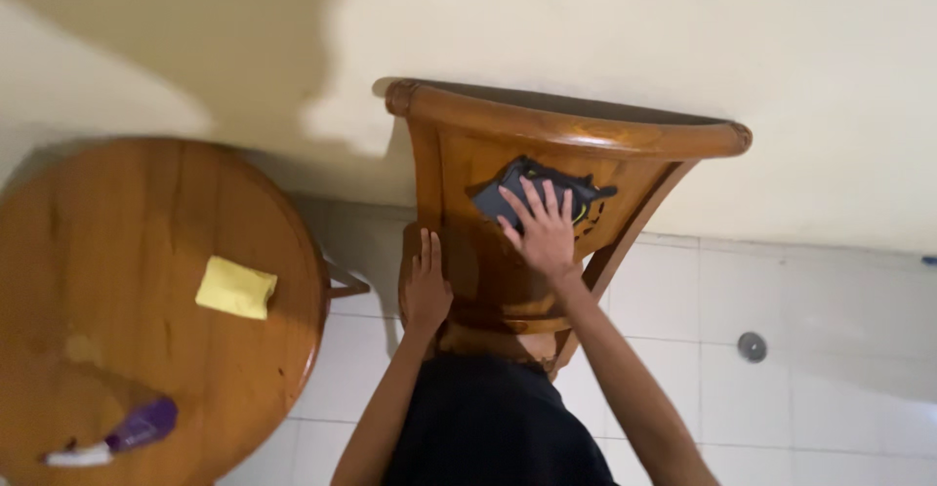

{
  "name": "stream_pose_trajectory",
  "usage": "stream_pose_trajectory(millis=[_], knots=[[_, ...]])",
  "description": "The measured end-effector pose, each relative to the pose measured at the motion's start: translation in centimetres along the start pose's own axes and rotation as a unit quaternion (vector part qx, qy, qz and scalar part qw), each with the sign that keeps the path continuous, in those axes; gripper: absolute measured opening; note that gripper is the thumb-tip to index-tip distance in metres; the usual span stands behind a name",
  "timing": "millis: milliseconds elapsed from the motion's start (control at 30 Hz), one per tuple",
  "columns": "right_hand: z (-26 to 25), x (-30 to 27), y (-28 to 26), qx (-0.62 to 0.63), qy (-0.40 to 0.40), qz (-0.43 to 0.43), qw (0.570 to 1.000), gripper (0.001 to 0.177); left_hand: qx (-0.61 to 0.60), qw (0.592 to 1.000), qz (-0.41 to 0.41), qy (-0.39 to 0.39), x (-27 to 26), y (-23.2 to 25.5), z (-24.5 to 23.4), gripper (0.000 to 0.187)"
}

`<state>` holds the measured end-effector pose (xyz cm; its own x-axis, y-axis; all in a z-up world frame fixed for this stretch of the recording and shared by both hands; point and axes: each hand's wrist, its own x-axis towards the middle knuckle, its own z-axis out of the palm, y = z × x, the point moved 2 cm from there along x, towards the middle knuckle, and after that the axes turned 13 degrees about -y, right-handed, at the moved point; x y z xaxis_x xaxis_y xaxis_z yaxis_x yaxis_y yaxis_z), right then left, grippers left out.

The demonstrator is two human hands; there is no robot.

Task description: The person wipes the backrest of a wooden chair using a dark cloth. They then pick up a purple spray bottle and apply cleaner to the chair before continuing to wipe the surface with the cloth and a yellow sponge.

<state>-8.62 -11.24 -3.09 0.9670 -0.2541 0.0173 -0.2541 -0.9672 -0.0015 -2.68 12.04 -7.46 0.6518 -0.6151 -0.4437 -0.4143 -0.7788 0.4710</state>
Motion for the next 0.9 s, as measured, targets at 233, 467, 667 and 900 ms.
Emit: stream_pose_trajectory(millis=[233,467,667,900], knots=[[0.0,-1.4,2.4,0.113,0.115,0.155,0.975,0.063,-0.023,0.997,0.057,0.046,0.6,-0.9,0.5,0.1],[0.0,-1.1,4.7,0.384,0.238,0.395,0.8,0.067,-0.054,0.998,0.012,-0.025,0.4,-0.2,-0.3,0.103],[-0.6,0.1,1.2,0.246,0.209,0.303,0.896,0.072,-0.081,0.996,0.021,-0.022,0.2,0.4,-0.9,0.103],[-1.7,-2.9,3.5,0.196,0.154,0.19,0.95,0.078,-0.068,0.996,0.05,0.007,0.6,-0.6,-0.1,0.103]])
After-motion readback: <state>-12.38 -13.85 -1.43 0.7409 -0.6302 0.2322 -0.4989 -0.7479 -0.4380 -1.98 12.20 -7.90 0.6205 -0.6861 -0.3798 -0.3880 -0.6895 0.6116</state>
